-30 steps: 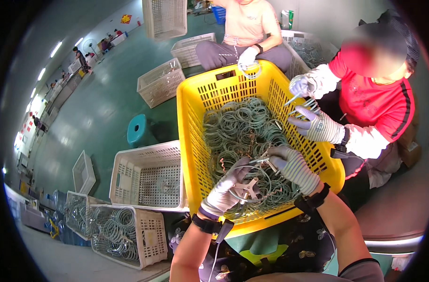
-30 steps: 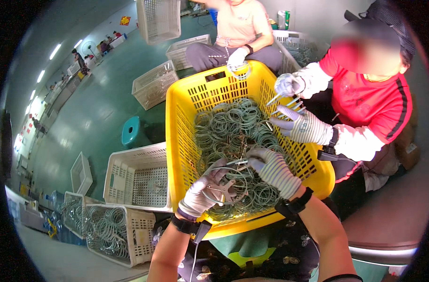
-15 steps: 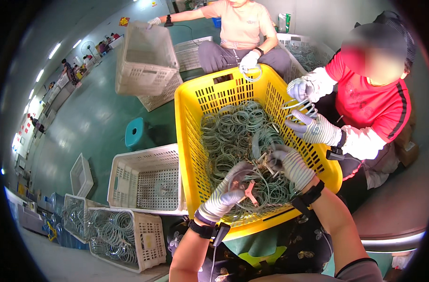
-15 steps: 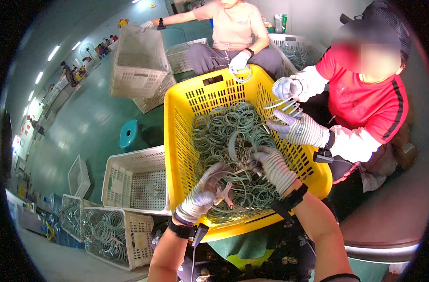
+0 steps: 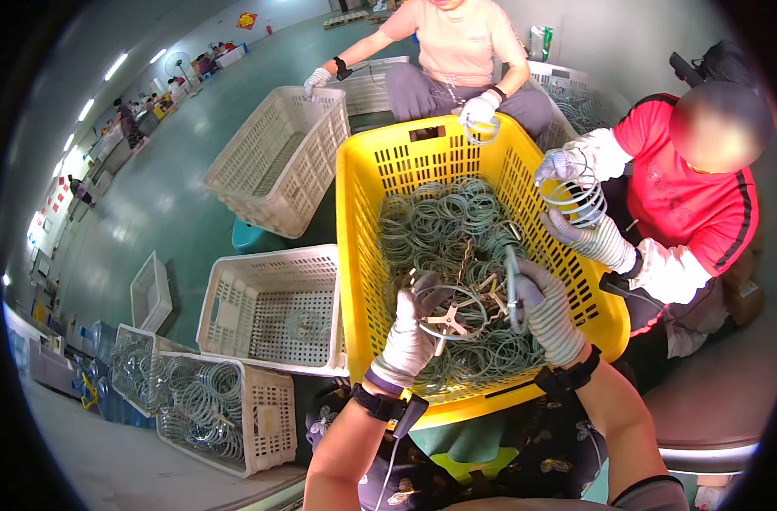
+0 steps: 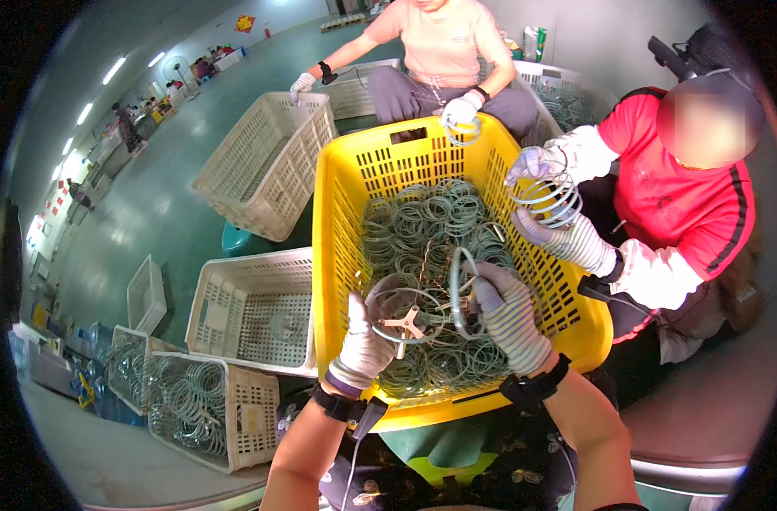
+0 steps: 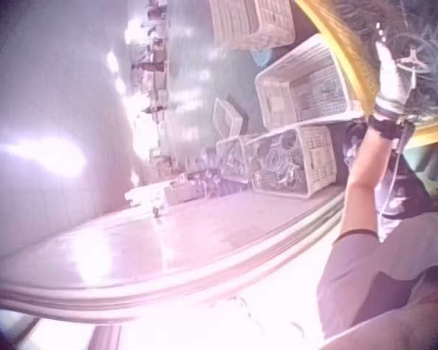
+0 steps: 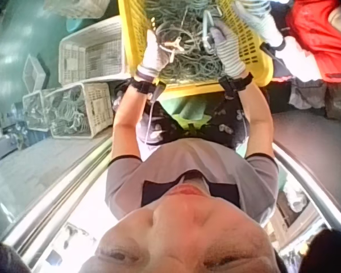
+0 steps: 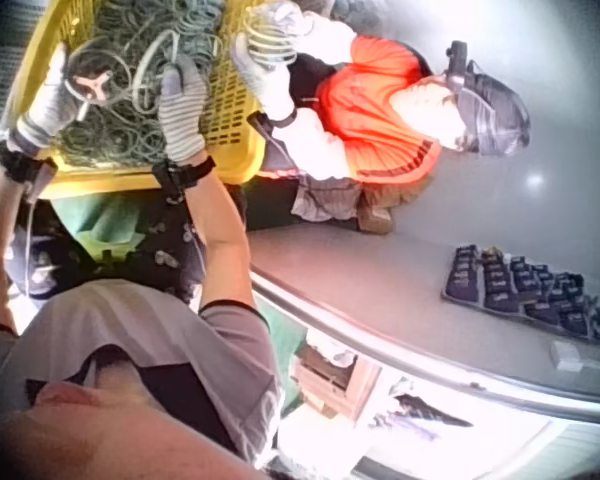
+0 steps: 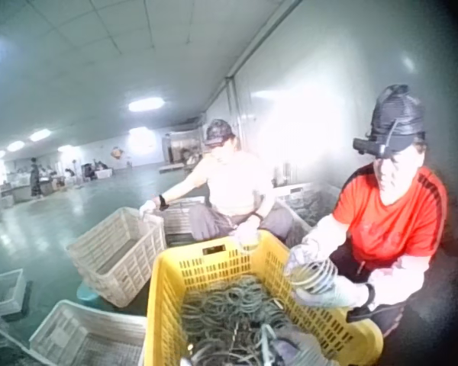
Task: The person coils green cables by hand, picking them from a yellow basket and arranging them into neat loops. They place the coiled bundles into a white basket. Other workers nearby perform similar coiling tasks.
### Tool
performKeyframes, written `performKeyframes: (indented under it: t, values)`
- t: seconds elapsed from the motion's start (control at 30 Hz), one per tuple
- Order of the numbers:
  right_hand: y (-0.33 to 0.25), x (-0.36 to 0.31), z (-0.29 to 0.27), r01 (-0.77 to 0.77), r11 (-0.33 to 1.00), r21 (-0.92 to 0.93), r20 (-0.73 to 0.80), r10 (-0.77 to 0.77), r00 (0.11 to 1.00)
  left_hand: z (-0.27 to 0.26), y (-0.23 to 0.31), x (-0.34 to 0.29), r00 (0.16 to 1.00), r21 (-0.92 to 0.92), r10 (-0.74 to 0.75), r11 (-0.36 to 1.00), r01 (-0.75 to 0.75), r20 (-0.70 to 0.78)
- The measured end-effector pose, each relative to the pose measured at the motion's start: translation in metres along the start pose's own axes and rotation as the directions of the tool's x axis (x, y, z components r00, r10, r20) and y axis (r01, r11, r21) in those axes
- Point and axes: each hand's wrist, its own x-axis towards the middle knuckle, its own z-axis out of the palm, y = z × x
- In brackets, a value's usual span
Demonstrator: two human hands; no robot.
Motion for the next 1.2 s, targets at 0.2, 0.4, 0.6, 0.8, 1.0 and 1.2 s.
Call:
performKeyframes:
  t: [0.2, 0.4, 0.6, 0.8, 1.0, 1.2]
  values:
    - [-0.005, 0.008, 0.001, -0.153, 0.985, -0.082, 0.167, 0.165, 0.972, 0.0, -0.028, 0.001, 0.984, -0.015, -0.17, 0.985, 0.171, 0.059]
    - [0.012, 0.013, -0.005, -0.004, 0.999, -0.037, -0.038, 0.003, 0.999, 0.004, -0.038, 0.006, 0.993, -0.163, -0.108, 0.98, 0.115, 0.051]
    - [0.047, 0.031, -0.005, -0.281, 0.952, -0.125, 0.148, 0.297, 0.943, -0.004, -0.048, 0.011, 0.988, -0.115, -0.117, 0.985, 0.128, 0.098]
    - [0.044, 0.035, -0.006, -0.059, 0.995, -0.086, -0.049, 0.055, 0.997, 0.0, -0.039, 0.011, 0.997, -0.075, -0.073, 0.994, 0.074, 0.018]
    - [0.033, 0.028, -0.003, -0.265, 0.952, -0.154, 0.133, 0.286, 0.949, 0.004, -0.043, 0.008, 0.982, -0.107, -0.174, 0.978, 0.181, 0.069]
    - [0.028, 0.02, 0.001, -0.216, 0.971, -0.101, 0.164, 0.23, 0.959, 0.002, -0.038, 0.002, 0.955, -0.102, -0.277, 0.952, 0.288, 0.108]
